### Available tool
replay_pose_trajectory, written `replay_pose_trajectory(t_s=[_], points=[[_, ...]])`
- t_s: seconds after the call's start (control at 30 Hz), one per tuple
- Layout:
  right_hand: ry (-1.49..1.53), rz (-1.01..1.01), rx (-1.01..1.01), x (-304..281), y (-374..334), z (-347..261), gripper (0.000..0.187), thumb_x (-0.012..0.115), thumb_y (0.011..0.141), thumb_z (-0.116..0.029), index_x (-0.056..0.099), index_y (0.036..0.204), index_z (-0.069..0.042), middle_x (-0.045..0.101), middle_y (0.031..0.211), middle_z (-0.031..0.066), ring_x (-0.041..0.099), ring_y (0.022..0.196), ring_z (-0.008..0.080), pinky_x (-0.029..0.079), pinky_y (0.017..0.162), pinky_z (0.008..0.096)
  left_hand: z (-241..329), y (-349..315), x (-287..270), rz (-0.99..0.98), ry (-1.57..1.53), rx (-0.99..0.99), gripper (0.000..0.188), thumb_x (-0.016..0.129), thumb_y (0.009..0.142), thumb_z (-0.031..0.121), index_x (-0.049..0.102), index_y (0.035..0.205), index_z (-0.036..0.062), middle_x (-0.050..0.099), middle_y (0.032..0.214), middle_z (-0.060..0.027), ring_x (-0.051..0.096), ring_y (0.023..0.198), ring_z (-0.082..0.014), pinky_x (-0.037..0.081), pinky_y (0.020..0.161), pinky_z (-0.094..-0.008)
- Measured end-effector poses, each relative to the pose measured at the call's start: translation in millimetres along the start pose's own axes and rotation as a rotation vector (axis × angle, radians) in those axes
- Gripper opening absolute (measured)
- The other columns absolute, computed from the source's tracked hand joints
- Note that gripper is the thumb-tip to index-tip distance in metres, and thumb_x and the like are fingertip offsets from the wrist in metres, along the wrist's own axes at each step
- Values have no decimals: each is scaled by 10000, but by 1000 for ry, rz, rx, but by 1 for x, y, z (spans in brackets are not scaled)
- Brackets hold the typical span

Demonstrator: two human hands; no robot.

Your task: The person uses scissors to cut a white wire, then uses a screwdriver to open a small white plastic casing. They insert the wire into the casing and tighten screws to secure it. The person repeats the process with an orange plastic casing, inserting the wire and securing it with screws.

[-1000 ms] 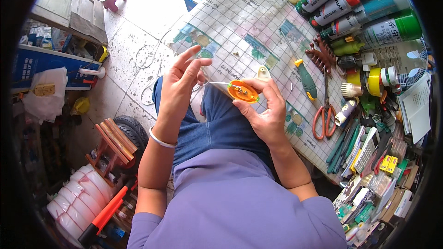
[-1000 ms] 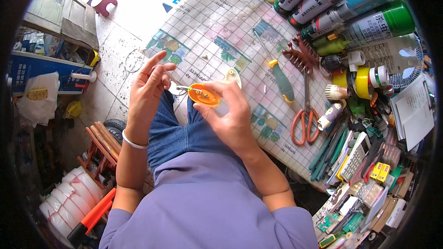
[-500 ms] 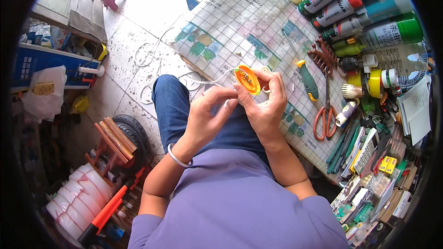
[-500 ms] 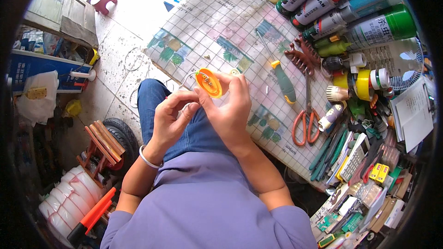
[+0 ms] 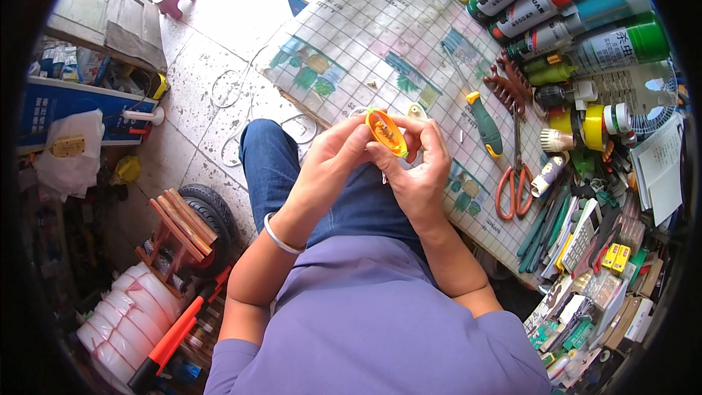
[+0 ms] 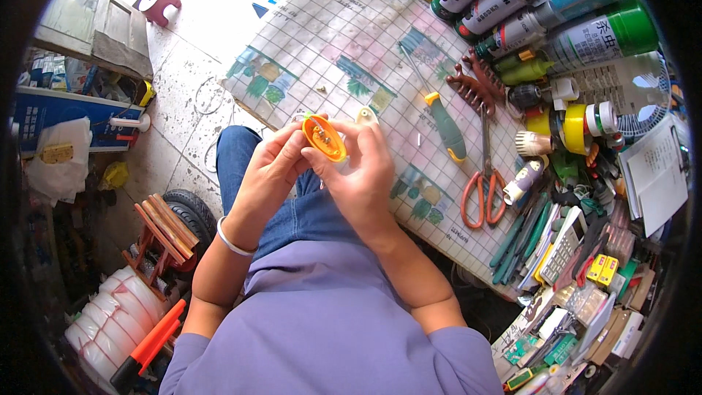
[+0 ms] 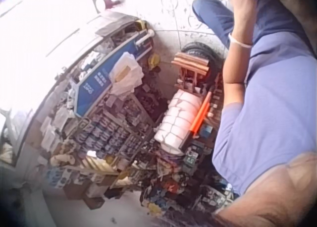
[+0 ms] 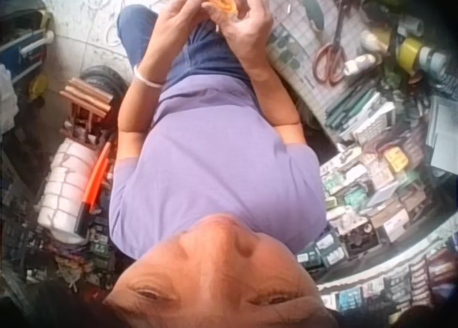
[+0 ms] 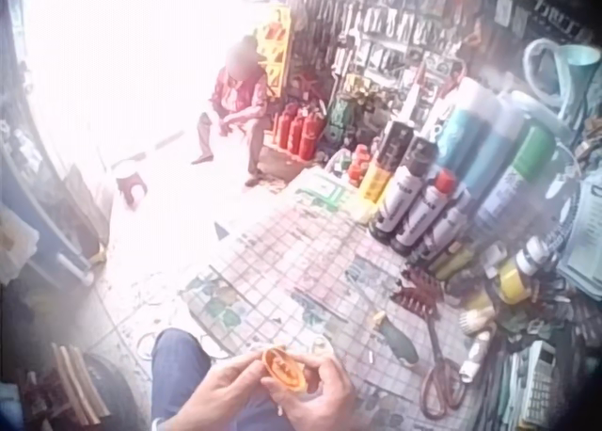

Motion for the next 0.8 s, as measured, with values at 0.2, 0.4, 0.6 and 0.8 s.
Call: replay_pose_trajectory(t_s=[0.2, 0.4, 0.6, 0.8], points=[[156, -75, -14, -4, -4, 6, 377, 689, 860, -296, 596, 1083, -8, 497, 831, 4, 450, 690, 79, 392, 622, 216, 0, -1, 1, -18, -102, 1, 393, 493, 988, 246, 490, 1266, -31, 585, 1159, -79, 567, 1057, -124, 461, 914, -265], [278, 31, -72, -21, -20, 6, 183, 625, 861, -67, 553, 1022, -17, 567, 852, 95, 566, 754, 168, 462, 704, 275, -4, 0, -1, 93, -240, 68, 336, 495, 984, 225, 509, 1222, -12, 595, 1154, -101, 586, 1065, -158, 485, 901, -273], [46, 77, -307, -11, -23, -5, 301, 776, 748, -56, 564, 962, -40, 589, 875, 110, 610, 743, 217, 501, 657, 301, -5, -1, 5, 136, -216, 111, 326, 498, 982, 215, 505, 1211, -17, 600, 1133, -109, 598, 1055, -180, 497, 899, -282], [105, 111, -272, -16, -21, -3, 256, 721, 751, 44, 567, 939, -35, 600, 890, 104, 620, 779, 219, 505, 695, 287, 6, -8, 11, 135, -95, 128, 323, 490, 985, 219, 501, 1205, -16, 601, 1127, -124, 602, 1054, -200, 506, 913, -324]])
Point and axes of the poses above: each hand's wrist, its own y-axis towards the middle knuckle, its own x-axis out of the palm, z = x × y, the point moved 5 cm from there along y, towards the middle knuckle
